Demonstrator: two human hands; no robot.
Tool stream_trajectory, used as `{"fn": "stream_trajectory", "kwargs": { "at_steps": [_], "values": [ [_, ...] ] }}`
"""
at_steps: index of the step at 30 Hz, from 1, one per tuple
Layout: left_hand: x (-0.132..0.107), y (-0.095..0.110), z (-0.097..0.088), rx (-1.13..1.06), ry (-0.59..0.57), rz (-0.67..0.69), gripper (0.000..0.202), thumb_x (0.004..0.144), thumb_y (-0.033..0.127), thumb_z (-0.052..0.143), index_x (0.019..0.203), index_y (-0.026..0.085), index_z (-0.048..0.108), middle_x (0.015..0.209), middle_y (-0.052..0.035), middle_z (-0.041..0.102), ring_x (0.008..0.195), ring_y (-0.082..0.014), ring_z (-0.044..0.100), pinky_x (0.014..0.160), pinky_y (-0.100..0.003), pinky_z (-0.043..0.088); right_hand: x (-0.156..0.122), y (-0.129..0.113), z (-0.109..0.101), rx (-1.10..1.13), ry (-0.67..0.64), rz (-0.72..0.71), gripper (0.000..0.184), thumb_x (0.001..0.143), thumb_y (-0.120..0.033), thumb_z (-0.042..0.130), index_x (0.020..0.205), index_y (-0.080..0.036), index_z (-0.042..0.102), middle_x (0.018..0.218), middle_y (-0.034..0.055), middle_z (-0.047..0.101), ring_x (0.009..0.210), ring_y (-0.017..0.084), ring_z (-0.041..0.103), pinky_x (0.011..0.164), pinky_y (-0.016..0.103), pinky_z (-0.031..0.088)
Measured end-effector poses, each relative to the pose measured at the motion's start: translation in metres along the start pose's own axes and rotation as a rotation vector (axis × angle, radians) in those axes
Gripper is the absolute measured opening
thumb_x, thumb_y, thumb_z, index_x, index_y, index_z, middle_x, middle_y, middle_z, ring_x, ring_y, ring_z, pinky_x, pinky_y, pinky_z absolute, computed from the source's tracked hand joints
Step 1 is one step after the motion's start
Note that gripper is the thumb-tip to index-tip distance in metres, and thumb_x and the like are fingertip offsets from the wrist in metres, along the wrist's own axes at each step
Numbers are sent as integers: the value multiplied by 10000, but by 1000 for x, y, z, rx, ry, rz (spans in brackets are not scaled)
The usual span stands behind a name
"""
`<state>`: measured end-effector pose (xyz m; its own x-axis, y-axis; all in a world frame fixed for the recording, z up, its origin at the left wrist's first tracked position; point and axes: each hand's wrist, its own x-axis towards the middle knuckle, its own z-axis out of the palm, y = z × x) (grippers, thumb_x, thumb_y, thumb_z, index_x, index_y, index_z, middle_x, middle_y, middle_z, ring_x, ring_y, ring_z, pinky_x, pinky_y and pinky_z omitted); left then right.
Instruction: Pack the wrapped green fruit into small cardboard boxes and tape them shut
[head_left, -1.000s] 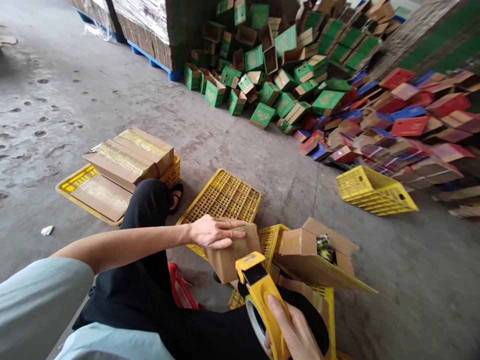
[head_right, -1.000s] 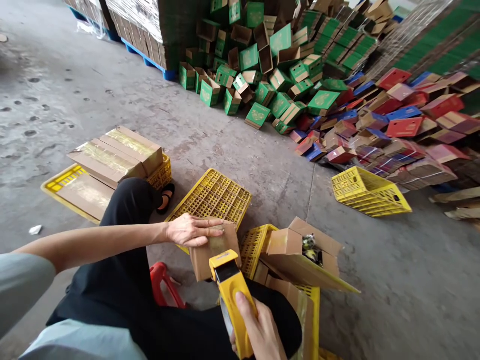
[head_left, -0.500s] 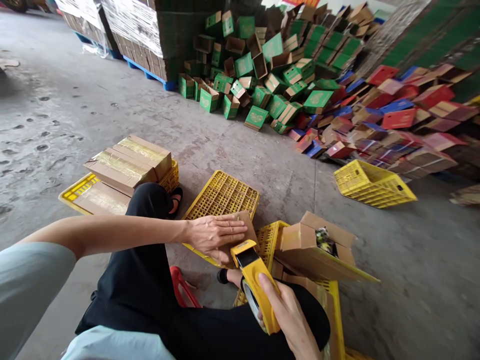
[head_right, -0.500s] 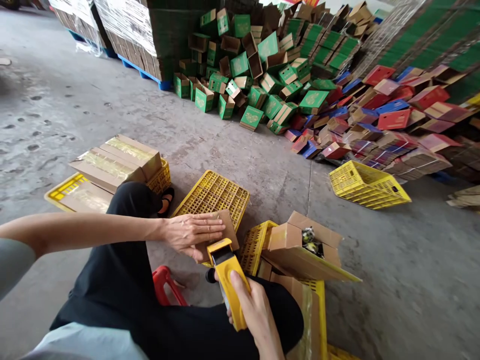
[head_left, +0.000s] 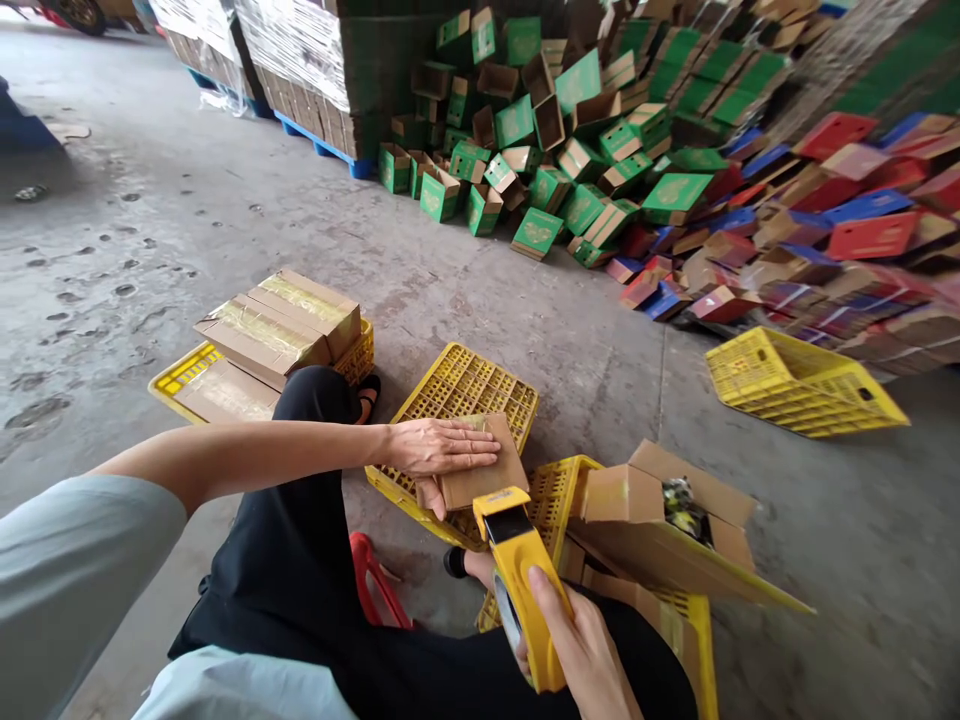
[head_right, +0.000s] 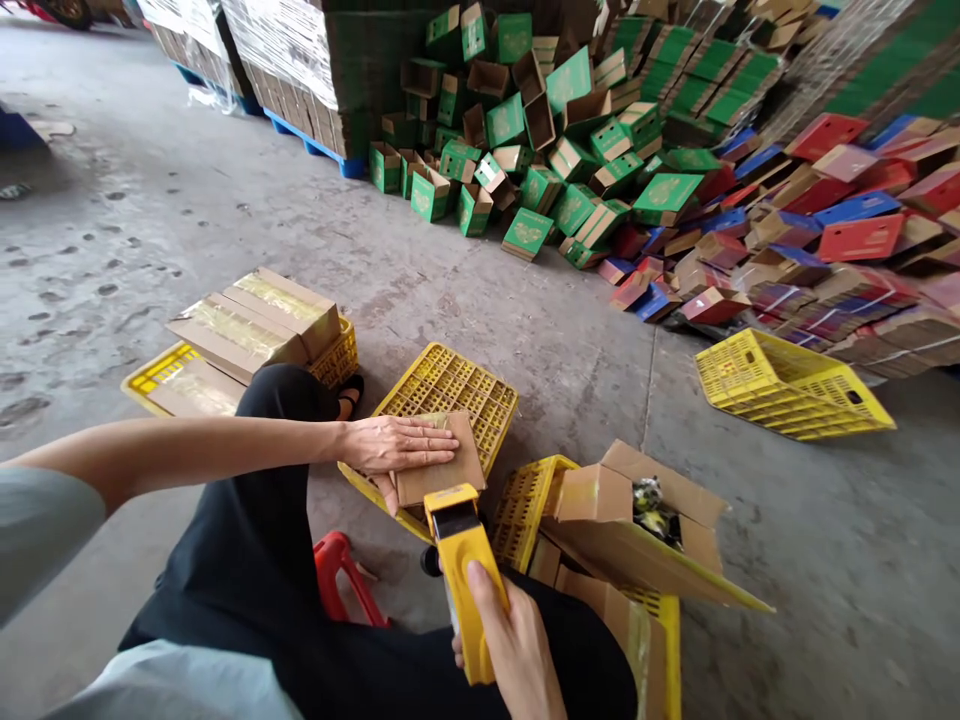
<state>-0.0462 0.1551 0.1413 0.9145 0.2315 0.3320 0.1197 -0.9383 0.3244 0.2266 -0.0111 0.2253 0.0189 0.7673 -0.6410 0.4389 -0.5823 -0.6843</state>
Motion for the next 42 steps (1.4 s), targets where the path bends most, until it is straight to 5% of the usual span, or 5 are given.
{"fn": "stream_trajectory", "kwargs": {
  "at_steps": [13, 30, 36, 39, 42],
  "values": [
    [9, 27, 4, 54, -28, -35, 1058, 893, 733, 619, 1642, 48, 322, 1702, -220, 266, 1596, -360, 245, 1321, -468, 207, 2, 16, 9, 104, -3, 46, 734, 770, -872, 592, 890, -157, 706, 545, 47, 660, 487, 218, 659, 478, 276, 510],
    [23, 19, 3, 3, -157, -44, 874, 997, 667, 474, 1637, 82, 361, 1712, -161, 269, 1607, -286, 235, 1336, -382, 164, -12, 53, 19, 167, 30, -23, 675, 812, -865, 568, 795, -196, 655, 600, 64, 699, 557, 243, 714, 521, 284, 548],
    [21, 33, 1, -19, -113, -50, 1000, 946, 749, 520, 1670, 105, 271, 1719, -158, 260, 1606, -310, 234, 1333, -406, 162, -2, 57, 26, 222, 44, -12, 684, 750, -862, 637, 848, -187, 679, 566, 44, 673, 498, 232, 690, 464, 280, 542],
    [25, 34, 0, -37, -57, -170, 953, 982, 743, 456, 1684, 142, 224, 1734, -135, 233, 1617, -290, 206, 1329, -391, 159, 2, 61, 29, 267, 53, -25, 670, 776, -841, 641, 879, -180, 672, 544, 35, 663, 461, 205, 665, 457, 266, 537],
    [30, 19, -3, -41, 52, -531, 852, 1026, 708, 362, 1643, 121, 320, 1702, -175, 319, 1585, -317, 296, 1296, -425, 235, 6, 61, 36, 314, 69, -39, 688, 761, -854, 646, 907, -181, 659, 533, 22, 650, 441, 203, 653, 433, 267, 523]
  ]
}}
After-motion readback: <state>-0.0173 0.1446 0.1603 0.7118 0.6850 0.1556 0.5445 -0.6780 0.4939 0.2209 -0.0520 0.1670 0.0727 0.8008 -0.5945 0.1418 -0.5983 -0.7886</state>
